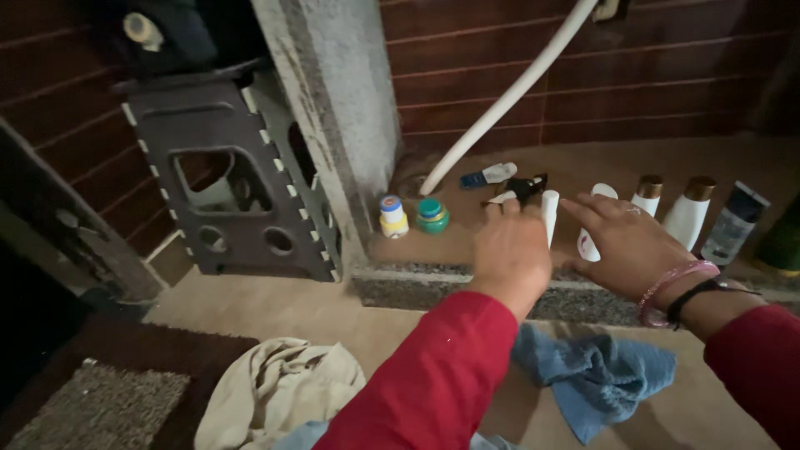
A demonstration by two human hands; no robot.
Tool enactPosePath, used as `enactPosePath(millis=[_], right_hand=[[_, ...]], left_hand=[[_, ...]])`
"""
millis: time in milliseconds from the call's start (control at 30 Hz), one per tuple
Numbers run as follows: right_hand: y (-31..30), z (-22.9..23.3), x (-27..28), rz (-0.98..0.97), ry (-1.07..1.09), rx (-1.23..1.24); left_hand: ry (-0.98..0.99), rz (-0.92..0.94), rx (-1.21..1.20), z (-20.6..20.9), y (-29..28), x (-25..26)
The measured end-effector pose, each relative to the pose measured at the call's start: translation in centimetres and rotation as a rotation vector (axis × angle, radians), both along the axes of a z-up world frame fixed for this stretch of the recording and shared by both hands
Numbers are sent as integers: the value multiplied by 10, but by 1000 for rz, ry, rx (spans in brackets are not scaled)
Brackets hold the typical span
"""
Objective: The person sits on the floor and repeatedly picks up various bottles, tubes, and containers from a tiled ledge, then places them on the floor beside a cloth. The person handles items one at a time, moving them from the ledge to the floor area. Toward the end, the person uses a blue cloth to wipe the ledge surface.
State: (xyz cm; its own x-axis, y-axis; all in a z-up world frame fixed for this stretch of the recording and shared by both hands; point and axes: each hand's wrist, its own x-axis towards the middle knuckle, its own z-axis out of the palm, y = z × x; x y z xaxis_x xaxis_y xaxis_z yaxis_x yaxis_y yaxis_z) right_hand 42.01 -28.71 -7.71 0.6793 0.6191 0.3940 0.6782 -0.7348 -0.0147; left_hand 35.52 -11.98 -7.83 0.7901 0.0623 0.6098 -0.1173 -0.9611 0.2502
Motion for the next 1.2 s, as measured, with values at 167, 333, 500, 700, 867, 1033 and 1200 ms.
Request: enactPosePath(millis=[167, 333, 500, 700, 867, 1033, 1200], right_hand=[[-2, -16, 29, -104, 2, -107], [4, -10, 43, -153, -37, -281], [17, -9, 37, -225, 75, -314], [15, -21, 29, 11, -131, -176], [19, 2, 6, -30, -52, -206], [35, 46, -25, 82, -163, -140], [56, 98, -72, 97, -194, -119]], left_hand=[[163, -30, -91, -7, -13, 45], [246, -15, -121, -29, -19, 110], [336, -92, -194, -50, -18, 150], [232, -93, -47, -52, -11, 130], [94, -96, -55, -17, 6, 89], [34, -90, -78, 55, 28, 25], [-76, -110, -60, 131, 53, -50]])
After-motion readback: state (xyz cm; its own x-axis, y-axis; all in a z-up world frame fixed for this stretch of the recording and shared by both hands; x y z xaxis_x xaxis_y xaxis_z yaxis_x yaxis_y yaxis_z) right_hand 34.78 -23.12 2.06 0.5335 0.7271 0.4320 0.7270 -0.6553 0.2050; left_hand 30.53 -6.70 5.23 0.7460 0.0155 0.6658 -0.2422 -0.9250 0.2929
